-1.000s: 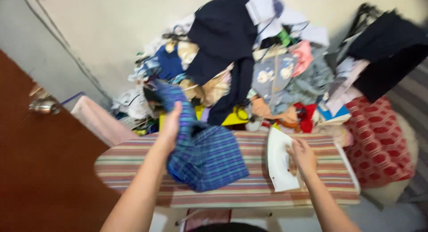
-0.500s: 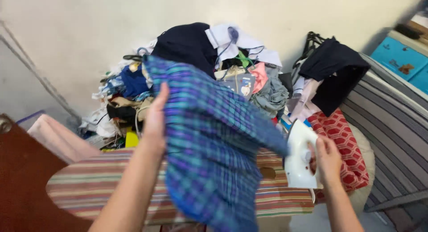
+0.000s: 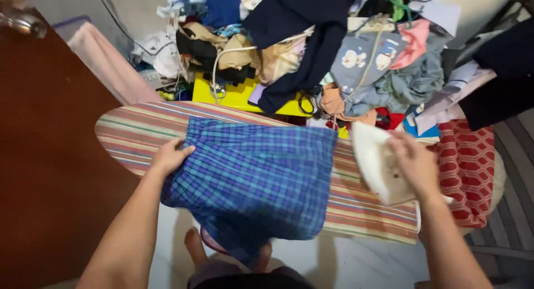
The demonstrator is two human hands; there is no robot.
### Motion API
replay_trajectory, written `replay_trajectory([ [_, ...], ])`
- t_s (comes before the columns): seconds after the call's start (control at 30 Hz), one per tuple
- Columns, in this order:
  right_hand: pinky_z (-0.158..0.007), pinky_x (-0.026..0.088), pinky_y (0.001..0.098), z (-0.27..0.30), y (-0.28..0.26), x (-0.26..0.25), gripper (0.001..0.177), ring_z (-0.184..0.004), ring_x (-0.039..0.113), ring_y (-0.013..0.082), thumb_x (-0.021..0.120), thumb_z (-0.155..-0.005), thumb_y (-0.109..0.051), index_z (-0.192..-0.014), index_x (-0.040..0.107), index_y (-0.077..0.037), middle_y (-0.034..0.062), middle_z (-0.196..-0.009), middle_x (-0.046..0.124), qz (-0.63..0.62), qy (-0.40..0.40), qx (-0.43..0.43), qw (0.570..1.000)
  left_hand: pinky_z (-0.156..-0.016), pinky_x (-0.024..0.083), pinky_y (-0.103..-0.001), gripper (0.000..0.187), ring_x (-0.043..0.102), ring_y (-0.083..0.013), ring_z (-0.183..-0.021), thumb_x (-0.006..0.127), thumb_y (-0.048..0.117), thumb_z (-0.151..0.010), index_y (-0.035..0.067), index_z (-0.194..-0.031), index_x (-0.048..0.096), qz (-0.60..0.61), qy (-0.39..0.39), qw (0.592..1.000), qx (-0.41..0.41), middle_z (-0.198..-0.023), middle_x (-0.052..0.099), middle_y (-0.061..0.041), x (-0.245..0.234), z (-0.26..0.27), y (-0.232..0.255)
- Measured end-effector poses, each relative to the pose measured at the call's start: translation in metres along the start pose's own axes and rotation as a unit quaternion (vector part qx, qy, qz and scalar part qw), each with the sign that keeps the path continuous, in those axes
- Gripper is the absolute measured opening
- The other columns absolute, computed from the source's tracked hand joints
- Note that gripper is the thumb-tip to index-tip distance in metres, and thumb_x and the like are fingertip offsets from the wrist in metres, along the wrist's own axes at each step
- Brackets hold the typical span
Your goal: The person irons a dark blue long-sleeved shirt and a blue plaid short on a striped ironing board. They smooth the fabric with their hands and use a white electric iron to press the garments, flipping them to treat different sections.
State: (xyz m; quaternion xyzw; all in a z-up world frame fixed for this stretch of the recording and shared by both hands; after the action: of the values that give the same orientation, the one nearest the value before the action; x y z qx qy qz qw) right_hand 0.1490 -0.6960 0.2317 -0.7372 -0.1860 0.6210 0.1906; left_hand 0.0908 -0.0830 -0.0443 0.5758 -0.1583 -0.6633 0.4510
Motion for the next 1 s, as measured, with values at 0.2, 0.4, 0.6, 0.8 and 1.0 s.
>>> replay_trajectory([
  [0.2, -0.072, 0.058, 0.0427, 0.018, -0.112, 0.104, 0.039, -0.074, 0.076, 0.0278, 0.059, -0.095, -0.042, -0.132, 0.069, -0.037, 0.0116, -0.086, 0.078, 0.137, -0.166, -0.093, 0.972, -0.088, 0.055, -0.045, 0.044, 0.073, -0.0377, -0.101, 0.069, 0.046, -0.091, 0.009, -0.115, 0.075, 0.078, 0.093, 0.99, 0.077, -0.107, 0.075, -0.02, 0.02, -0.024, 0.032],
  [0.4, -0.067, 0.058, 0.0465, 0.033, -0.153, 0.196, 0.031, -0.08, 0.073, 0.0336, 0.06, -0.096, -0.045, -0.122, 0.071, -0.032, 0.0094, -0.097, 0.077, 0.123, -0.178, -0.24, 0.947, -0.075, 0.051, -0.057, 0.037, 0.065, -0.0477, -0.091, 0.059, 0.043, -0.102, 0.008, -0.105, 0.072, 0.007, 0.242, 0.964, 0.111, -0.097, 0.072, -0.023, -0.026, -0.011, 0.052],
  [0.6, -0.058, 0.055, 0.0473, 0.032, -0.234, 0.243, 0.029, -0.067, 0.071, 0.034, 0.059, -0.096, -0.043, -0.121, 0.07, -0.034, 0.0069, -0.082, 0.072, 0.194, -0.151, -0.281, 0.928, -0.064, 0.051, -0.057, 0.034, 0.068, -0.0431, -0.075, 0.06, 0.043, -0.099, 0.01, -0.095, 0.066, -0.136, 0.208, 0.963, 0.103, -0.084, 0.072, -0.018, -0.059, -0.013, 0.042],
  [0.8, -0.052, 0.054, 0.0458, 0.037, -0.311, 0.29, 0.026, -0.061, 0.068, 0.0321, 0.06, -0.098, -0.042, -0.12, 0.071, -0.034, 0.0059, -0.075, 0.068, 0.171, -0.128, -0.34, 0.916, -0.057, 0.052, -0.051, 0.028, 0.066, -0.0392, -0.064, 0.066, 0.037, -0.099, 0.011, -0.087, 0.064, -0.118, 0.275, 0.923, 0.243, -0.074, 0.069, -0.014, -0.072, -0.021, 0.025],
  [1.0, -0.055, 0.054, 0.0468, 0.04, -0.298, 0.282, 0.027, -0.063, 0.068, 0.0331, 0.06, -0.099, -0.043, -0.123, 0.07, -0.034, 0.0078, -0.075, 0.067, 0.192, -0.133, -0.311, 0.921, -0.054, 0.05, -0.053, 0.029, 0.065, -0.0396, -0.061, 0.067, 0.036, -0.099, 0.012, -0.084, 0.062, -0.11, 0.277, 0.925, 0.235, -0.072, 0.067, -0.014, -0.075, -0.025, 0.02],
])
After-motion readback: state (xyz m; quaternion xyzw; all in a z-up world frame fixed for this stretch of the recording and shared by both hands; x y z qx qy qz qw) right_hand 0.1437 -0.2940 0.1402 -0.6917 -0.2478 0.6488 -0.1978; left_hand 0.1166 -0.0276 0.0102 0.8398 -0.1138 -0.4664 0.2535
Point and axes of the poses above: each hand's wrist, its own z-axis away from the middle knuckle, its own x-axis out of the palm, y = z × x, the point moved 4 cm from there along -z, towards the middle knuckle
